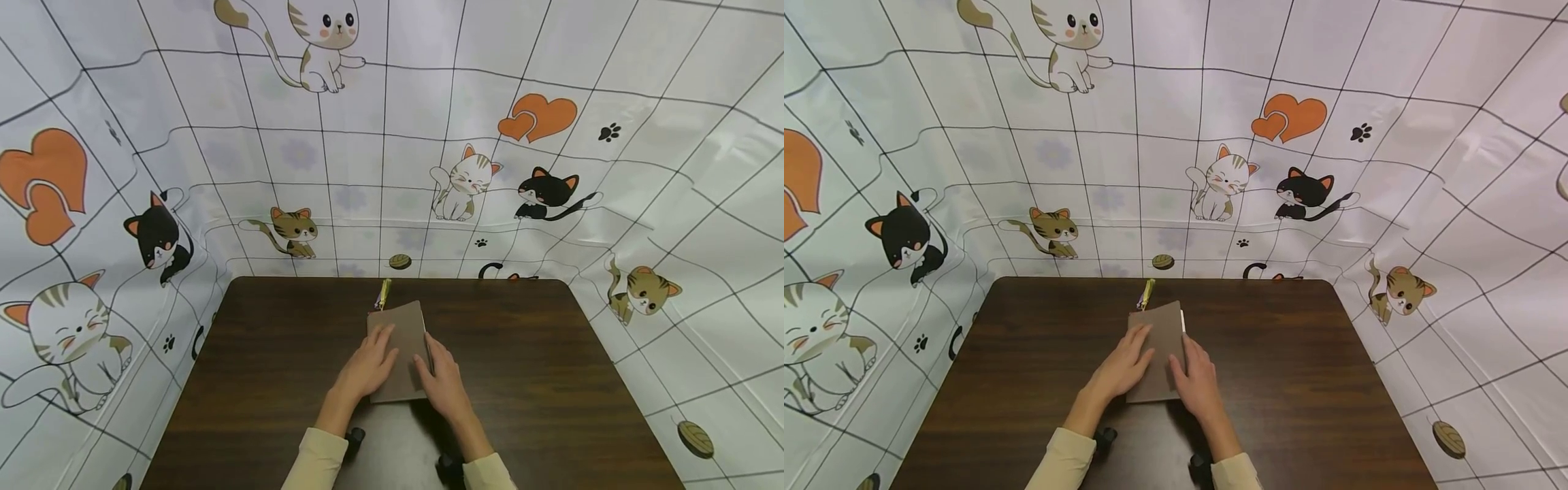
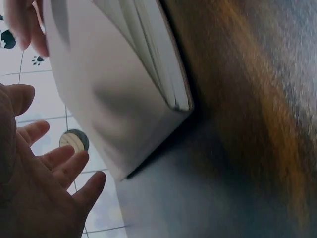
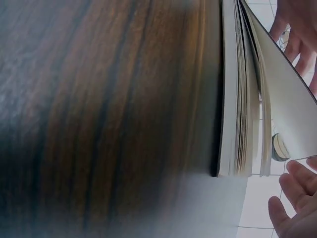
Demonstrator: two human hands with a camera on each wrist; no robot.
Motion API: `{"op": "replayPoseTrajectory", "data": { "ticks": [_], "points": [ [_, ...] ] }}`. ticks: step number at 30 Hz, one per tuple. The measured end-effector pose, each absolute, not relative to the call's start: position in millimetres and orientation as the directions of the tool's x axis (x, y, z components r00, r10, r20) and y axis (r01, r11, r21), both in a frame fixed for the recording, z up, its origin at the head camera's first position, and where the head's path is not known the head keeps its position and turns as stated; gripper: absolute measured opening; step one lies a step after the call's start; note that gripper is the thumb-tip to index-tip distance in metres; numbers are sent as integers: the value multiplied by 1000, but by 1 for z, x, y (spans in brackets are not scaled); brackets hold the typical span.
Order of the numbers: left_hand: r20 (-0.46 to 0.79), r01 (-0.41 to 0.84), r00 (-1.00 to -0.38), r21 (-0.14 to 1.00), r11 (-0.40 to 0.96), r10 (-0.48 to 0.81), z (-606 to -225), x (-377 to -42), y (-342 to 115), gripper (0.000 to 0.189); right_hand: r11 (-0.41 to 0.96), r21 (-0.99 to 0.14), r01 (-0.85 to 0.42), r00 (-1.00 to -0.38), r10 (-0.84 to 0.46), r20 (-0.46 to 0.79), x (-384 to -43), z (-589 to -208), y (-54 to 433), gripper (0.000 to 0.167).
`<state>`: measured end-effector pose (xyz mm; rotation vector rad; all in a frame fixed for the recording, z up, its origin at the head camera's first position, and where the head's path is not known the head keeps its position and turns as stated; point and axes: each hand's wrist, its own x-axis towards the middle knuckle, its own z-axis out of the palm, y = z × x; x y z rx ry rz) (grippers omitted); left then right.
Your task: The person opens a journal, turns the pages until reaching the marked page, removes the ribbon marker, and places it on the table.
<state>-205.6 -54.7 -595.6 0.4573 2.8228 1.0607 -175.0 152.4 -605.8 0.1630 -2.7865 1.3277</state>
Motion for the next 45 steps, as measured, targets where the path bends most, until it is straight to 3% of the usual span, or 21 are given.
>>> {"op": "replayPoseTrajectory", "data": {
  "ticks": [6, 14, 24, 38, 45],
  "points": [
    [13, 246, -947, 671, 700, 321, -596, -204, -51, 58, 568, -808, -160, -987, -88, 134, -175, -601, 148, 62],
    [43, 242, -944, 765, 597, 328, -576, -211, -48, 59, 403, -904, -140, -985, -146, 88, -172, -581, 132, 62],
    [74, 227, -957, 797, 561, 281, -560, -219, -57, 61, 356, -918, -173, -973, -206, 103, -166, -568, 108, 56],
    [-94, -15, -986, 871, 490, 138, -560, -216, -89, 75, 335, -921, -199, -945, -315, 89, -155, -569, 85, 53],
    [-125, -54, -985, 877, 477, 120, -561, -213, -103, 62, 351, -909, -224, -927, -364, 88, -152, -574, 77, 51]
  ]
}}
